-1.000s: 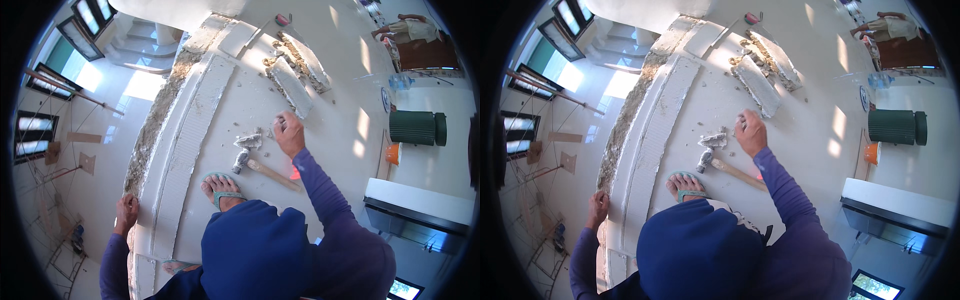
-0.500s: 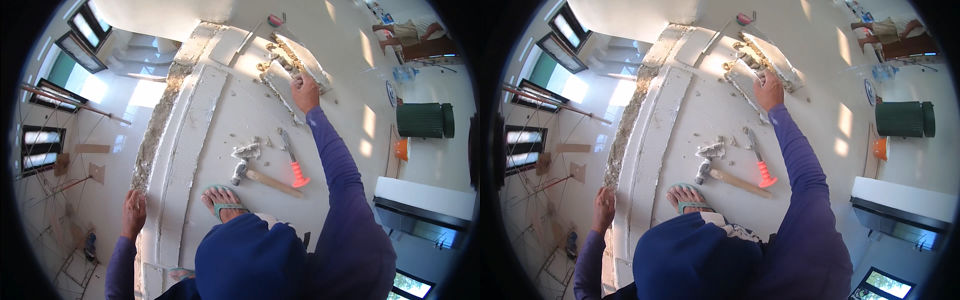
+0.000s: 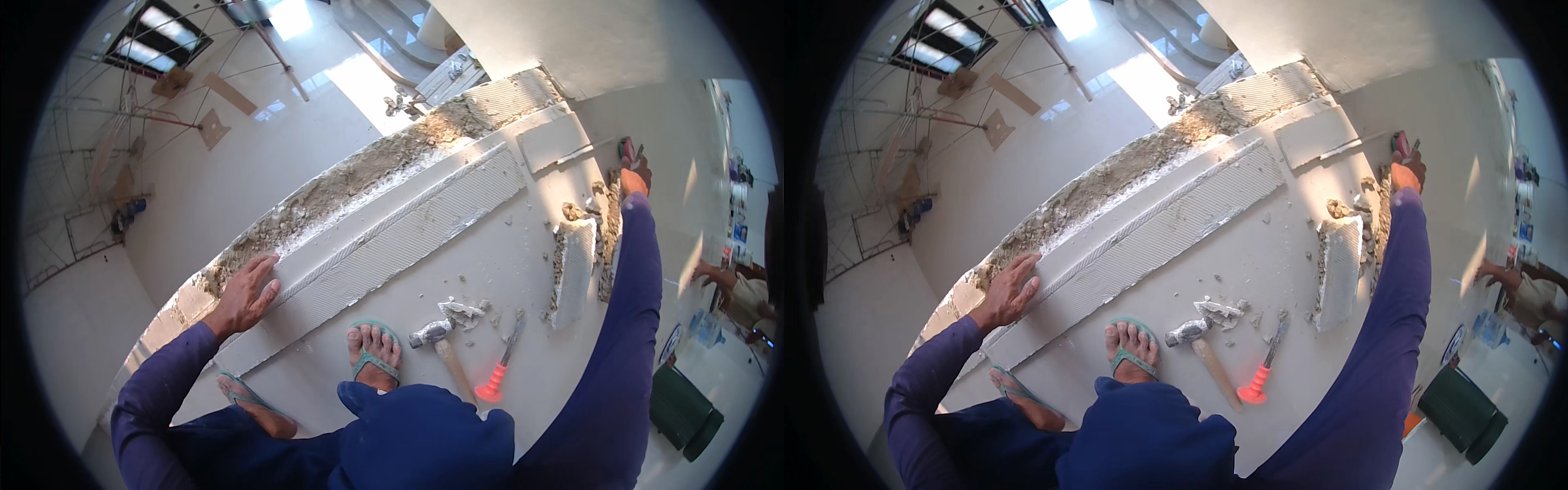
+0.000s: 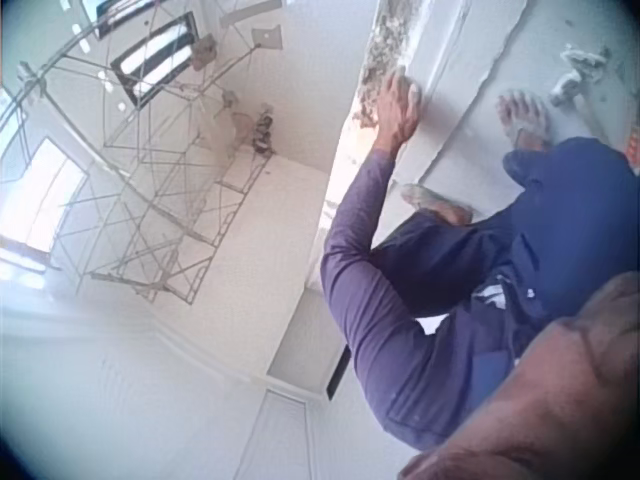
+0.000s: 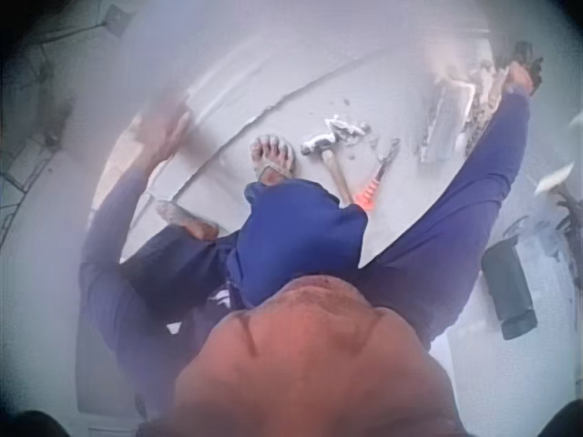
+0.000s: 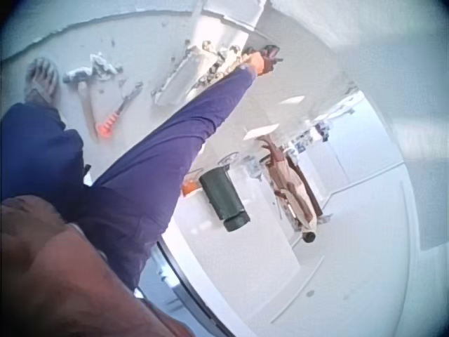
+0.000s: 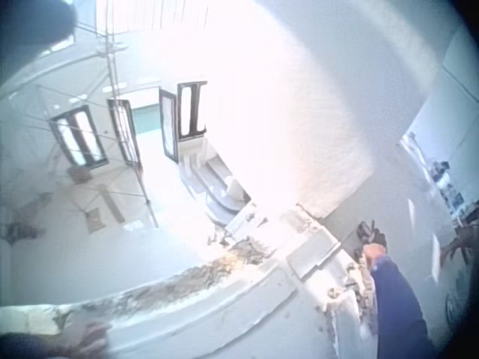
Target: The person installs a white decorative molding strip along a wall ledge using a hammer and a red plastic setting tool. They repeatedly tap the tool to secure the molding, scrape away excess material with a chisel, and measure the strip with a tape measure.
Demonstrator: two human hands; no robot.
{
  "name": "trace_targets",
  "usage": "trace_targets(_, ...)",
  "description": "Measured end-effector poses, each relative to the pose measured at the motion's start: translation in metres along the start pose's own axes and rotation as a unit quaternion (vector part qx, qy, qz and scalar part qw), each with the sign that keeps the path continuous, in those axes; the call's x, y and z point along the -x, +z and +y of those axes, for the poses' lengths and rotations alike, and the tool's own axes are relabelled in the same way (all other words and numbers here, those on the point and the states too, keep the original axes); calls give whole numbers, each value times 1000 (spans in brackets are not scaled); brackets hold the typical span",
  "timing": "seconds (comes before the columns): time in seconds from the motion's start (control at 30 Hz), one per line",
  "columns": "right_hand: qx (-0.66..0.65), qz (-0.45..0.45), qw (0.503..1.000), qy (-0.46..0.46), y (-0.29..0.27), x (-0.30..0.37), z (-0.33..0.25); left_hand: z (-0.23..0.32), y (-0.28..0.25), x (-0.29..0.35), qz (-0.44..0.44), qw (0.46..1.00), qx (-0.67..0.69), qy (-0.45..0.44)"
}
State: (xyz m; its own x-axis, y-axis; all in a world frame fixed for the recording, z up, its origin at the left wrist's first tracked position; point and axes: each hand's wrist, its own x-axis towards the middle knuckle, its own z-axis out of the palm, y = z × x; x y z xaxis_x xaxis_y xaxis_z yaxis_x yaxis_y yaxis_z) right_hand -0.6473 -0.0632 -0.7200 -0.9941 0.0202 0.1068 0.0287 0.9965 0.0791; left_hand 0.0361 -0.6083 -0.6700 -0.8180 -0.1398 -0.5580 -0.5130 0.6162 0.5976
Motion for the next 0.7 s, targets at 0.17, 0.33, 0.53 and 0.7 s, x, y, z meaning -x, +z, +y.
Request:
trace_targets(0.17, -22, -90, 990, -105, 48, -60, 33, -1, -1, -4, -7, 1000, 16, -10)
trace_targets(0.33, -108, -81, 979, -156, 41, -128, 72, -16, 10, -19, -5, 1000, 29, 7)
trace_targets(0.53, 39, -91, 995, -27, 56, -102, 24, -5, -3, -12, -22, 1000, 6, -16)
trace_targets(0.7, 94, -81, 992, -30, 49, -109, 32, -10, 2, -14, -33, 999, 4, -14)
